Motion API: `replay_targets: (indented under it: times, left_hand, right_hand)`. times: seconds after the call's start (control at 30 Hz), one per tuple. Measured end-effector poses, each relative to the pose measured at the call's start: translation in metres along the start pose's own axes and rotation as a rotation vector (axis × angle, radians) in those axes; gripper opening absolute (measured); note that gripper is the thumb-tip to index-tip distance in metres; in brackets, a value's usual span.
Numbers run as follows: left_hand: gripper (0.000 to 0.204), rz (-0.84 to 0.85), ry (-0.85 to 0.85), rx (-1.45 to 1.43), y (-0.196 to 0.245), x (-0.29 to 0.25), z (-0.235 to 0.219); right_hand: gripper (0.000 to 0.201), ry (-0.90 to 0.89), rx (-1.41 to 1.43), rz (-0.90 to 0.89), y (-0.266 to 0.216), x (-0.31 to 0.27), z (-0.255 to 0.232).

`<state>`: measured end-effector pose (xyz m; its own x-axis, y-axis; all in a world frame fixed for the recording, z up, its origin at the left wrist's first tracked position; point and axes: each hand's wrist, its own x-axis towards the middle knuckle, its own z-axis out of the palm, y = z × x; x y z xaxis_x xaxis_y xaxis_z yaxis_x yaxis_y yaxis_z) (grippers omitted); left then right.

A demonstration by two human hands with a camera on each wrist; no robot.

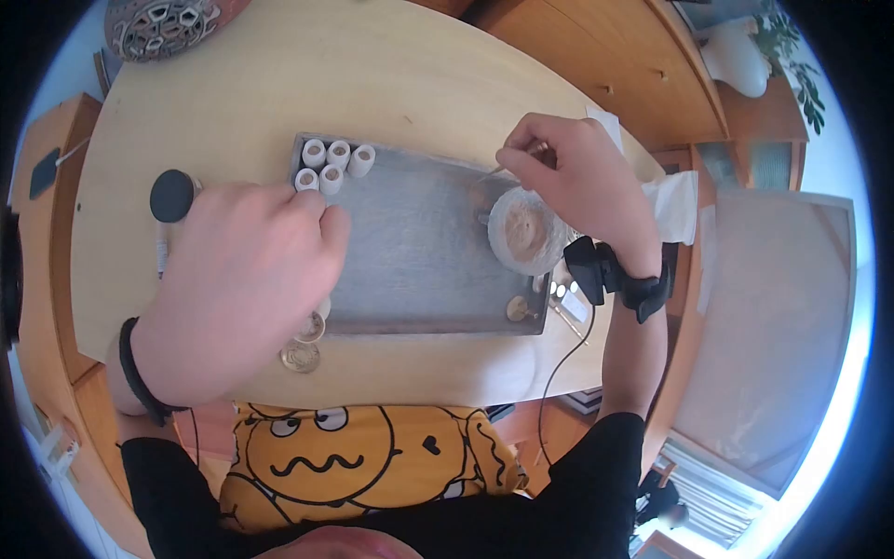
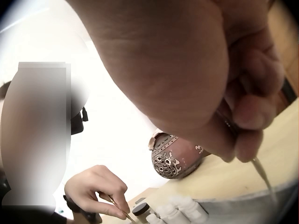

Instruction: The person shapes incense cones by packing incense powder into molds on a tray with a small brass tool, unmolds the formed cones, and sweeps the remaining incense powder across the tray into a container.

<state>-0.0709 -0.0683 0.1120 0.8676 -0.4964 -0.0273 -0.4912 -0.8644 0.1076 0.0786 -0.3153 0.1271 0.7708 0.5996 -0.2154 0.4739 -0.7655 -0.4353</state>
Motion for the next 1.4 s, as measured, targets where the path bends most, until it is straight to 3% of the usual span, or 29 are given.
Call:
replay_targets:
  times: [0.03, 0.13, 0.23, 0.47, 0.63, 0.83, 0.97, 1.03, 1.4]
  left_hand:
    - [0.017, 0.009, -0.008, 0.006, -0.001, 0.000, 0.001]
    - [0.016, -0.005, -0.016, -0.002, 0.000, 0.001, 0.002]
    - [0.016, 0.012, -0.004, -0.008, 0.002, -0.002, 0.003]
    - [0.015, 0.023, -0.033, -0.017, 0.004, -0.002, 0.004]
    - [0.013, 0.029, -0.042, 0.003, 0.005, -0.002, 0.002]
    - [0.013, 0.026, -0.004, -0.041, 0.004, -0.002, 0.003]
    - [0.012, 0.029, 0.004, -0.030, 0.003, -0.003, 0.003]
    - [0.012, 0.016, -0.002, -0.027, 0.004, -0.002, 0.002]
    - [0.014, 0.016, 0.017, -0.054, 0.003, -0.001, 0.003]
  right_hand:
    - [0.022, 0.006, 0.152, 0.053, 0.001, 0.003, 0.001]
    - [0.026, -0.071, 0.222, 0.112, 0.014, 0.015, 0.004]
    - [0.027, -0.045, 0.204, 0.046, 0.016, 0.017, 0.003]
    - [0.026, -0.045, 0.048, 0.081, -0.004, 0.006, 0.007]
    - [0.024, 0.099, -0.167, -0.031, -0.010, 0.001, 0.015]
    - [0.029, 0.048, -0.227, -0.060, 0.004, 0.010, 0.026]
    - [0.032, 0.117, -0.178, -0.008, 0.001, 0.011, 0.031]
    - [0.033, 0.158, -0.087, 0.102, -0.003, 0.011, 0.032]
    - [0.032, 0.324, -0.021, 0.102, -0.011, 0.009, 0.037]
